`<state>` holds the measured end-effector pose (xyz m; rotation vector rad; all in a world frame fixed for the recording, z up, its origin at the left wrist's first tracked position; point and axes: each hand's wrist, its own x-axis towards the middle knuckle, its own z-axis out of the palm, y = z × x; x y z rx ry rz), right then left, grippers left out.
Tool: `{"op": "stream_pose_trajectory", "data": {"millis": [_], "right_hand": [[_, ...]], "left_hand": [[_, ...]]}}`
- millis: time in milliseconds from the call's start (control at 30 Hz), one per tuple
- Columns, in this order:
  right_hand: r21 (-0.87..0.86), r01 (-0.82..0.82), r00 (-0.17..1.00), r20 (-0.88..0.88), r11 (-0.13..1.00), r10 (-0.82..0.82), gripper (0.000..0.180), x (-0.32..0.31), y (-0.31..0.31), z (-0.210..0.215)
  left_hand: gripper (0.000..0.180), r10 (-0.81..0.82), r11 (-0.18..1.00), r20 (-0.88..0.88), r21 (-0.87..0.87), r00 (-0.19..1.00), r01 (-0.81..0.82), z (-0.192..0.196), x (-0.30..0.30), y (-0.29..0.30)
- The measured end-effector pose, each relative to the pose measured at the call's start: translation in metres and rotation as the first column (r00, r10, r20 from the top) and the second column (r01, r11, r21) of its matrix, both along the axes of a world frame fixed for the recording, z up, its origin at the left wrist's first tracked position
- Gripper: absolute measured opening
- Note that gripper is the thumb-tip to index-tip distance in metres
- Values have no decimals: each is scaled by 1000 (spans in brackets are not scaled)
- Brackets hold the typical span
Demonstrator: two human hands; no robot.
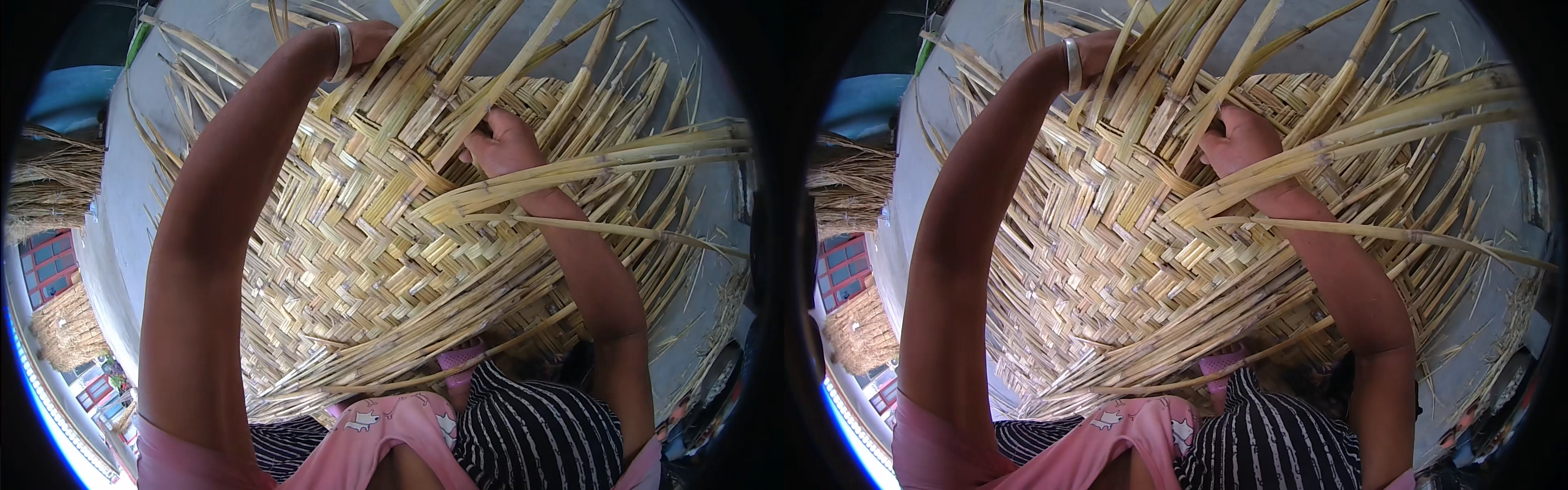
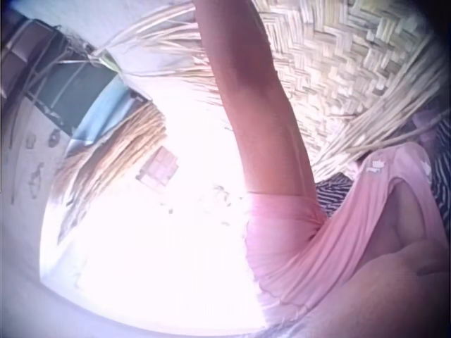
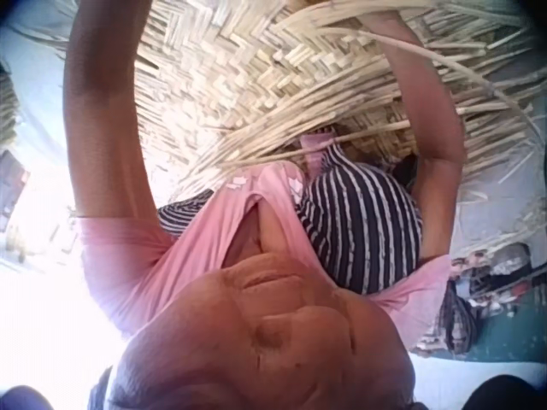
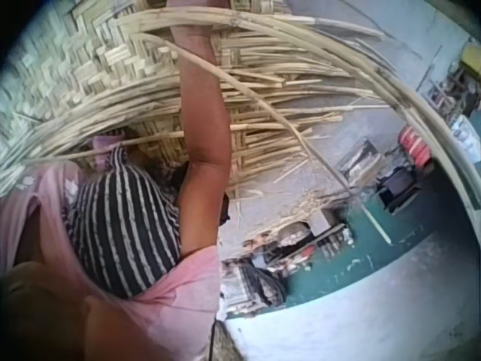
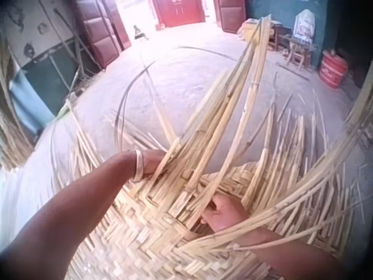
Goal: The person weaves a basket by hand using dried palm leaves. They interlace the leaves in a consistent pattern, gradually building up the structure of the basket.
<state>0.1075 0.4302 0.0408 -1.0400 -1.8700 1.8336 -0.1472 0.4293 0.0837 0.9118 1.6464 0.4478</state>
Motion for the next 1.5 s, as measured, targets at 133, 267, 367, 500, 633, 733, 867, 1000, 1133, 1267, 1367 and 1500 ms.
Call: {"op": "stream_pose_trajectory", "data": {"millis": [133, 267, 367, 500, 633, 733, 867, 1000, 1133, 1267, 1367, 1500], "right_hand": [[57, -9, 999, 34, 998, 7, 18, 1, -5, 5], [230, -17, 997, -73, 973, 35, 14, 10, -14, 5], [370, -62, 997, -25, 927, 77, 13, 13, -16, 19], [379, -63, 991, -86, 923, 103, 14, 20, -19, 21], [408, -39, 993, -90, 912, 82, 14, 26, -25, 24], [470, -12, 995, -81, 882, 57, 14, 29, -28, 28], [481, 46, 988, -154, 876, 32, 13, 27, -31, 31], [532, 10, 990, -127, 846, 68, 14, 35, -31, 35], [548, 38, 974, -209, 835, 93, 15, 33, -29, 36], [576, 8, 977, -180, 817, 117, 16, 36, -30, 38], [533, -46, 978, -149, 845, 147, 18, 42, -35, 40], [452, -122, 975, -113, 884, 192, 19, 51, -43, 46]], "left_hand": [[39, -103, 988, 379, -68, 920, 139, -2, -10, -5], [40, -90, 990, 294, -77, 952, 117, -54, -43, 14], [44, -133, 991, 471, 42, 872, 128, -38, -17, 24], [61, -385, 923, 566, 239, 729, 301, -30, 11, 49], [61, -436, 900, 474, 226, 765, 373, -25, 33, 62], [62, -346, 938, 391, 136, 853, 318, -19, 71, 65], [62, -270, 963, 325, 91, 907, 254, -25, 121, 60], [59, -389, 921, 307, 140, 869, 364, -28, 149, 47], [58, -371, 929, 283, 121, 884, 351, -23, 147, 39], [56, -375, 927, 295, 144, 879, 347, -26, 148, 34], [55, -375, 927, 289, 144, 881, 347, -23, 148, 30], [54, -361, 932, 288, 154, 887, 329, -18, 142, 25]]}}
